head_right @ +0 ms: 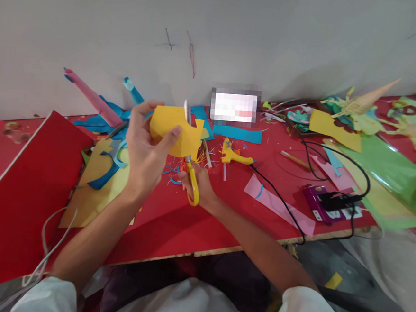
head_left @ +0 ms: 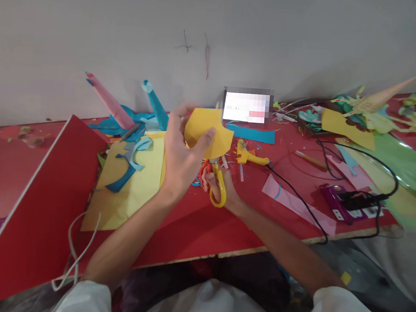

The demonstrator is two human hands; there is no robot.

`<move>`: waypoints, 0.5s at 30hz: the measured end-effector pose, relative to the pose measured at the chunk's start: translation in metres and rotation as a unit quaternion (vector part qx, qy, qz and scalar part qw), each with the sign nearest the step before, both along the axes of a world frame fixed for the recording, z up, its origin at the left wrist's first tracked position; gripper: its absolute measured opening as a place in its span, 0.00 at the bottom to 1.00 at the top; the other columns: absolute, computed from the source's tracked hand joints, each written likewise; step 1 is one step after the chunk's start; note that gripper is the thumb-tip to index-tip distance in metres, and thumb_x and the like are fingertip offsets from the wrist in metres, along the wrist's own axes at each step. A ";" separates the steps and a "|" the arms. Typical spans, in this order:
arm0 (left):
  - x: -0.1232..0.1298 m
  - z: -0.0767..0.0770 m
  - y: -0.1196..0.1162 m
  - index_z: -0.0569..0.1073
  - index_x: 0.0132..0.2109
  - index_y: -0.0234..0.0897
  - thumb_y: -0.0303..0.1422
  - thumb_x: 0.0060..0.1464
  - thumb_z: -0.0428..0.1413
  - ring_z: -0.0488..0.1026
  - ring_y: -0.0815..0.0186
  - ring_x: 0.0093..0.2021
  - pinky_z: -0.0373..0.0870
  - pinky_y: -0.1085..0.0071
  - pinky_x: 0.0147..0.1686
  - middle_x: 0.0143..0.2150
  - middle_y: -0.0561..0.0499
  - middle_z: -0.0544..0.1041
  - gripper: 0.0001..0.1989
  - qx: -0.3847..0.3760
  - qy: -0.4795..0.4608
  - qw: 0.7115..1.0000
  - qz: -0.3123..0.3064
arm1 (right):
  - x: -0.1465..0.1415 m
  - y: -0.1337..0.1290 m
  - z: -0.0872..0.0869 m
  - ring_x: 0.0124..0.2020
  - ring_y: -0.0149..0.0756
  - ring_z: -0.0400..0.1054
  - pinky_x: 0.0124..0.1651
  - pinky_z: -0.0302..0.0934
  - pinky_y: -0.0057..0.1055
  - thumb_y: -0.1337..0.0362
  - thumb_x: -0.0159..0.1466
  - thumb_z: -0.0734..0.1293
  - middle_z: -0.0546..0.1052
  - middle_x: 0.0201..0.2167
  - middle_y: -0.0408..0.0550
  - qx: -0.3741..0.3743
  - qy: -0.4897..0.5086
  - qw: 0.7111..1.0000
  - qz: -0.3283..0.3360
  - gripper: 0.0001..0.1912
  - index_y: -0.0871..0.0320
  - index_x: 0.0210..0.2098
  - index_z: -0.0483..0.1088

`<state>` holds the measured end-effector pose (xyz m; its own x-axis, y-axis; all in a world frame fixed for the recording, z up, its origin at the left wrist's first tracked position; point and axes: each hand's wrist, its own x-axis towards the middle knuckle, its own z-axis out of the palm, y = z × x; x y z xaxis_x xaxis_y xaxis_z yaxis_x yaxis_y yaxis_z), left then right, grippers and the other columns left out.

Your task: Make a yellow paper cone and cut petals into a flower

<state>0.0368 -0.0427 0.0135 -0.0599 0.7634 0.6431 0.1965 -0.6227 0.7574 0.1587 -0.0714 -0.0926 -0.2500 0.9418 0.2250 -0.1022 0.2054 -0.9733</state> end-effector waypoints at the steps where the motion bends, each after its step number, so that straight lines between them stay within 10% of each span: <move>1: -0.002 0.005 -0.003 0.66 0.65 0.48 0.47 0.66 0.63 0.78 0.53 0.59 0.80 0.53 0.58 0.56 0.45 0.76 0.26 0.000 -0.003 1.000 -0.005 | 0.001 0.000 0.002 0.21 0.33 0.63 0.25 0.56 0.32 0.33 0.69 0.63 0.68 0.21 0.39 0.006 -0.045 0.999 -0.001 0.29 0.52 0.33 0.63; 7: -0.017 0.049 -0.029 0.70 0.61 0.47 0.47 0.63 0.66 0.78 0.54 0.58 0.81 0.52 0.57 0.60 0.46 0.74 0.25 0.021 0.025 0.999 0.033 | -0.008 -0.002 0.014 0.37 0.44 0.75 0.39 0.66 0.37 0.43 0.69 0.71 0.78 0.37 0.52 0.117 -0.382 0.916 0.028 0.24 0.58 0.47 0.67; 15: -0.039 0.066 -0.056 0.76 0.58 0.49 0.40 0.61 0.68 0.75 0.53 0.59 0.76 0.51 0.61 0.58 0.48 0.74 0.20 0.105 0.042 0.984 0.140 | -0.027 -0.005 0.023 0.53 0.52 0.74 0.57 0.68 0.45 0.54 0.69 0.75 0.78 0.47 0.61 0.265 -0.456 0.838 0.140 0.17 0.61 0.46 0.74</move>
